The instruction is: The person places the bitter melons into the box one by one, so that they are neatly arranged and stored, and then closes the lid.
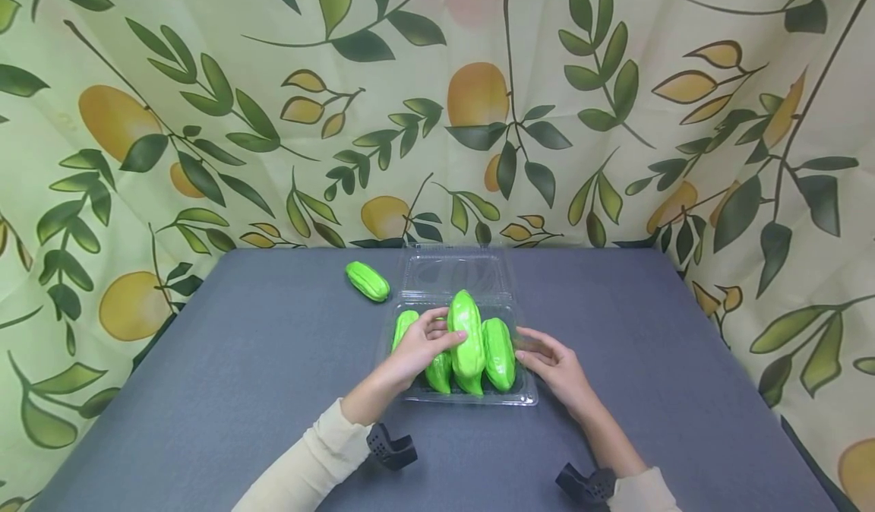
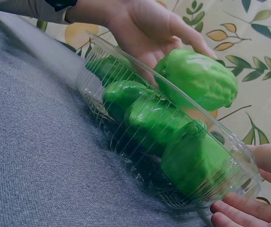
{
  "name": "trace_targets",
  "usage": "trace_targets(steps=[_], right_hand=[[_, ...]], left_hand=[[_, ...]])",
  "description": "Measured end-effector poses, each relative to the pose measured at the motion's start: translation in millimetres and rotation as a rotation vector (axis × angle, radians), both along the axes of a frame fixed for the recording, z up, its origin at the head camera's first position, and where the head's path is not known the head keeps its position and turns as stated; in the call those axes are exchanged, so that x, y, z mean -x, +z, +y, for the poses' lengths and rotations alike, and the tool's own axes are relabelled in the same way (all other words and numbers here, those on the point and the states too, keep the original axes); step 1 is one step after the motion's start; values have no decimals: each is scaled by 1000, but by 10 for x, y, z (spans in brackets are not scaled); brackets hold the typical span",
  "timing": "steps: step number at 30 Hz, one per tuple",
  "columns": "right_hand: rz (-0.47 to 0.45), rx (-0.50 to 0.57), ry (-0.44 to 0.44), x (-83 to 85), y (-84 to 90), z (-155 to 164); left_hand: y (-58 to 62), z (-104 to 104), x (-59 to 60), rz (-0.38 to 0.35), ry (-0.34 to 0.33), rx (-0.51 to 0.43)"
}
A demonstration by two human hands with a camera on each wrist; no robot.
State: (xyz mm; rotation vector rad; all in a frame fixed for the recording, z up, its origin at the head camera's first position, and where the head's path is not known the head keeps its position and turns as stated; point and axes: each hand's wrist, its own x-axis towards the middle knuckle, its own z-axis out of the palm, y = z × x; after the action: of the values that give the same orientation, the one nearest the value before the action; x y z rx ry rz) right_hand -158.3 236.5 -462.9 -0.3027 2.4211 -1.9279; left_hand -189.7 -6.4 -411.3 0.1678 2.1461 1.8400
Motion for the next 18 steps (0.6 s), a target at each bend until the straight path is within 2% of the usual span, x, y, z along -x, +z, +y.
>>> trace_targets(steps=[18], right_hand=[[-2, -3, 2, -1, 2, 4]], left_hand=[[-3, 96, -13, 19, -28, 14]])
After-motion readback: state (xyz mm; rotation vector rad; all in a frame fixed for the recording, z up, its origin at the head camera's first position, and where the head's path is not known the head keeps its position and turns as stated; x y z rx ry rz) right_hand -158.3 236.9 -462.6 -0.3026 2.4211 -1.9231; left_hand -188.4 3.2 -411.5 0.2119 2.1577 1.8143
